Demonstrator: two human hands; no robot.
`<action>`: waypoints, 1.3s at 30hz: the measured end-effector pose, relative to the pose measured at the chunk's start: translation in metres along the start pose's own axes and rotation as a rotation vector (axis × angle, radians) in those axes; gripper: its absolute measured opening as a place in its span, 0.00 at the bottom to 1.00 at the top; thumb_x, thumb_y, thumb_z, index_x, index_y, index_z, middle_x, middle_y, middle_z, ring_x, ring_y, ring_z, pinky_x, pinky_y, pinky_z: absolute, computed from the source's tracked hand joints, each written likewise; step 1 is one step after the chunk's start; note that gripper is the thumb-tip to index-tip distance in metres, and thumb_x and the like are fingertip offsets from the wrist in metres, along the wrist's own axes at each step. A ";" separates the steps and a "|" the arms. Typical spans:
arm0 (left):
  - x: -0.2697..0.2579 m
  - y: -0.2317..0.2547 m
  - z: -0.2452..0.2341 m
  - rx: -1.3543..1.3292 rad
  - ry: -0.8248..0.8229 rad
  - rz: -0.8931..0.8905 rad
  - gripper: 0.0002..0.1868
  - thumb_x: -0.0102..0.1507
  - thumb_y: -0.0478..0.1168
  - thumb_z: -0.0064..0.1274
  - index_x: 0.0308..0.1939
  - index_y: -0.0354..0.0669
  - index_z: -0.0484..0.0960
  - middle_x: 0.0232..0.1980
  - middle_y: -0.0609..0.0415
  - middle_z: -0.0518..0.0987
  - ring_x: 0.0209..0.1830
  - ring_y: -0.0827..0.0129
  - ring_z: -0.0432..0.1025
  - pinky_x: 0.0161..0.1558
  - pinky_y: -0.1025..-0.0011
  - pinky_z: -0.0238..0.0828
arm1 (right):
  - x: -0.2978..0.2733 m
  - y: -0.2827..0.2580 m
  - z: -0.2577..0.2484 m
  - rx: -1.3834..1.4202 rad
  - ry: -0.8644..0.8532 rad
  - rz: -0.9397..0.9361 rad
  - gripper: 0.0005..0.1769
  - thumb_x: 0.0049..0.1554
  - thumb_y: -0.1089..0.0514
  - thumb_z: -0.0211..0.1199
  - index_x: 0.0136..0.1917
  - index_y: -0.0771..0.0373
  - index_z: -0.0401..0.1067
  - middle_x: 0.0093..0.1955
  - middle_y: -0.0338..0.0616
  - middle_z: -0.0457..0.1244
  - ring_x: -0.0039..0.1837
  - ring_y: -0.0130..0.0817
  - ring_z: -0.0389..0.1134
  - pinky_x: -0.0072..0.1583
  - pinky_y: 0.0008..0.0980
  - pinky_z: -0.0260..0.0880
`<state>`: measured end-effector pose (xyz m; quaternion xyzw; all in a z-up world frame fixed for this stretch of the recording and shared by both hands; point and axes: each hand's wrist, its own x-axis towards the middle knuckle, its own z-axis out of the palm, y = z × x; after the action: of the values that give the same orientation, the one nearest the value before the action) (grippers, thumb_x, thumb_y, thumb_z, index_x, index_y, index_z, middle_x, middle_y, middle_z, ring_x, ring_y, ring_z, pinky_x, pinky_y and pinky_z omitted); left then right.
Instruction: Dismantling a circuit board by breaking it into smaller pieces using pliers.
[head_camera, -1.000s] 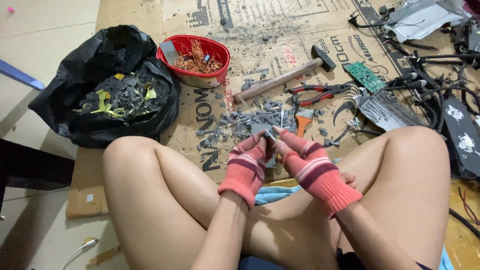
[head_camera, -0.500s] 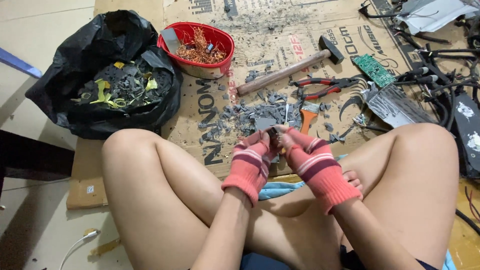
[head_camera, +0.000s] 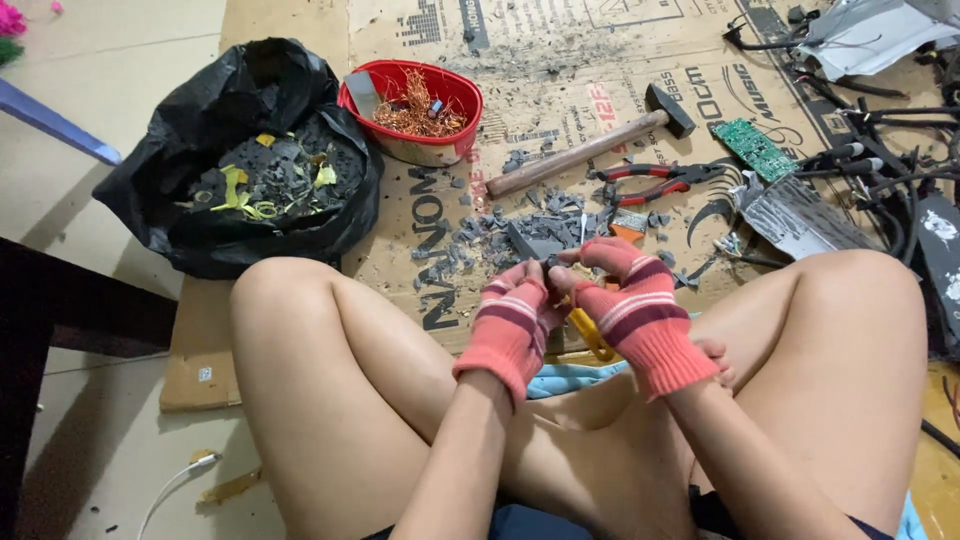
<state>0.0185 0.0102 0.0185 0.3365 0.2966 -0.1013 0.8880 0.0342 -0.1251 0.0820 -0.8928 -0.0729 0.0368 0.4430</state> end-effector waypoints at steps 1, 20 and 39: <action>-0.002 -0.003 0.004 0.007 -0.002 0.003 0.14 0.72 0.46 0.47 0.59 0.47 0.77 0.47 0.45 0.84 0.43 0.57 0.81 0.44 0.71 0.83 | -0.001 0.003 0.001 0.005 0.005 -0.001 0.13 0.52 0.51 0.75 0.46 0.59 0.81 0.56 0.52 0.68 0.69 0.53 0.66 0.71 0.57 0.64; -0.016 -0.014 0.022 0.550 0.061 0.224 0.21 0.68 0.43 0.54 0.62 0.35 0.77 0.39 0.43 0.84 0.39 0.62 0.81 0.50 0.61 0.82 | -0.033 0.022 -0.023 0.271 0.168 -0.160 0.03 0.55 0.63 0.69 0.38 0.60 0.80 0.45 0.47 0.70 0.56 0.46 0.72 0.62 0.47 0.72; -0.055 -0.013 0.037 0.533 0.142 0.194 0.26 0.67 0.45 0.53 0.67 0.35 0.75 0.56 0.38 0.81 0.58 0.58 0.75 0.62 0.62 0.73 | -0.026 0.022 -0.003 0.023 0.394 -0.594 0.09 0.56 0.70 0.64 0.35 0.62 0.71 0.37 0.47 0.65 0.47 0.49 0.71 0.57 0.45 0.74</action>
<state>-0.0143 -0.0250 0.0660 0.5910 0.2874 -0.0663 0.7508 0.0109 -0.1445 0.0664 -0.8175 -0.2420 -0.2656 0.4501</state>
